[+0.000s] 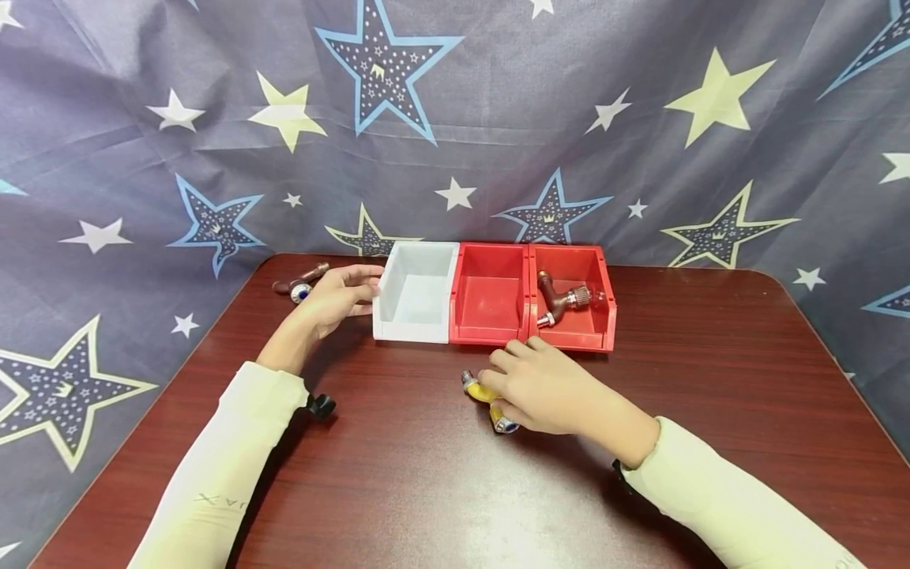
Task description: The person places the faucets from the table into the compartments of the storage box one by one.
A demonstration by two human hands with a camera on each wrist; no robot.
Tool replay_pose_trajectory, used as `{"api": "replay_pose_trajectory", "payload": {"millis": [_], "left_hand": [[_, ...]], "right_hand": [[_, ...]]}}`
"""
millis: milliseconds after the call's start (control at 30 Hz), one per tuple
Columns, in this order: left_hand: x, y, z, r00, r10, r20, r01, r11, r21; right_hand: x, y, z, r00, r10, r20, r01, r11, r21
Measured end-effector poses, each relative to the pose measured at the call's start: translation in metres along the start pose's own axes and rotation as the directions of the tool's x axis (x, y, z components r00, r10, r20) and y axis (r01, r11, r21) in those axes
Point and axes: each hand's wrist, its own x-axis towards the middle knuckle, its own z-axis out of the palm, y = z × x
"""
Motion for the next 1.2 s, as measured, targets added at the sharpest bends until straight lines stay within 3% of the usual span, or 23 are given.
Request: {"api": "replay_pose_trajectory", "payload": {"millis": [300,600,933,1200], "left_hand": [[-0.002,0.000,0.000,1.000,0.007,0.005,-0.007,1.000,-0.001],[-0.002,0.000,0.000,1.000,0.011,0.004,-0.011,1.000,0.002],[0.000,0.000,0.000,1.000,0.001,0.003,-0.001,1.000,0.003],[-0.001,0.002,0.000,1.000,-0.007,0.004,0.007,1.000,0.006]], "right_hand": [[0.006,-0.017,0.010,0.998,-0.038,0.049,0.037,0.999,0.014],[0.006,-0.022,0.019,0.995,0.006,0.101,-0.011,0.999,0.047],[0.007,-0.017,0.021,0.991,0.001,0.131,-0.007,0.999,0.040],[0.010,-0.006,0.016,0.984,-0.046,0.170,0.023,0.990,0.138]]}}
